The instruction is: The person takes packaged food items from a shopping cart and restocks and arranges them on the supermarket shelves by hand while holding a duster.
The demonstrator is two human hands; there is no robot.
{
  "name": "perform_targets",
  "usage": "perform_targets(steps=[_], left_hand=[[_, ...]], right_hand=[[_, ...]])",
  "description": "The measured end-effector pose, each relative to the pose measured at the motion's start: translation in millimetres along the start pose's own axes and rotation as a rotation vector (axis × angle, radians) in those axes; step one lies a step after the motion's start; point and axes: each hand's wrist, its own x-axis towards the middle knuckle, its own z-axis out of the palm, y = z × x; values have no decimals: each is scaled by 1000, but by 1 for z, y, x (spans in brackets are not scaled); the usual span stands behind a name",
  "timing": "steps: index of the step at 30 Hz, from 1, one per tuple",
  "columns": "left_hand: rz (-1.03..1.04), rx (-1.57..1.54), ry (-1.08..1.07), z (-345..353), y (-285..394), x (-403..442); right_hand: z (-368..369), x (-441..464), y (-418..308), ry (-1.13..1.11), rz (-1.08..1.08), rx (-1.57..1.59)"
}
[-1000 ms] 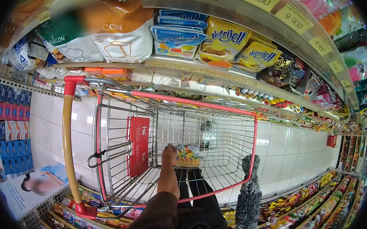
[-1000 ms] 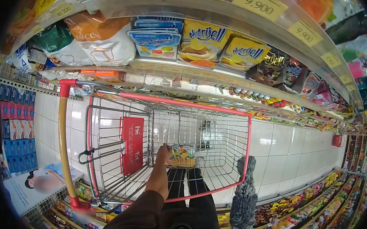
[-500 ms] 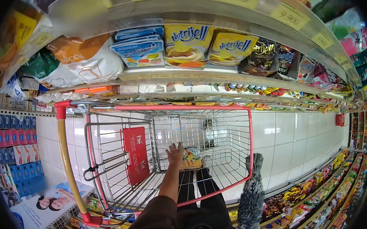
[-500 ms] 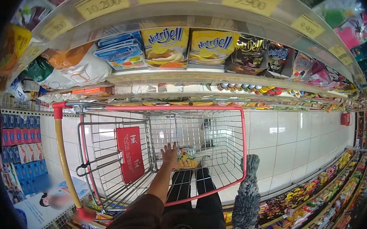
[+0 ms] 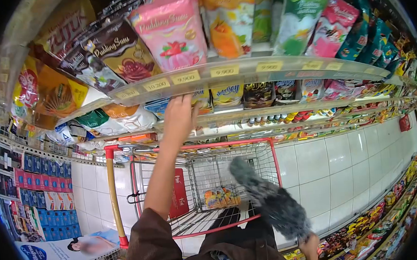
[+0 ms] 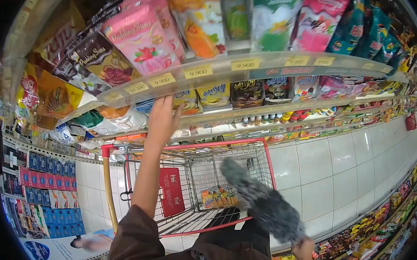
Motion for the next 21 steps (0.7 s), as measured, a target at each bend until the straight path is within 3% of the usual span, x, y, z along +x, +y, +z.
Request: perform_targets(steps=[1,2,4,7,11,16,19,21], left_hand=[[-192,7,-239,3,-4,13],[-194,16,-241,16,-17,19],[170,286,-31,46,-43,17],[143,333,43,33,-28,21],[145,412,-273,25,-34,31],[83,516,-420,22,-35,45],[-7,425,-509,18,-23,50],[33,415,-475,18,-23,49]], right_hand=[[-17,21,-21,92,-101,32],[-28,38,-45,175,-199,65],[-47,63,-86,200,-359,-82],[-35,98,-115,65,-389,-147],[2,133,-142,-98,-406,-251],[18,151,-149,-105,-394,-204],[8,147,-152,-117,-372,-246],[-5,141,-162,-200,-323,-281]])
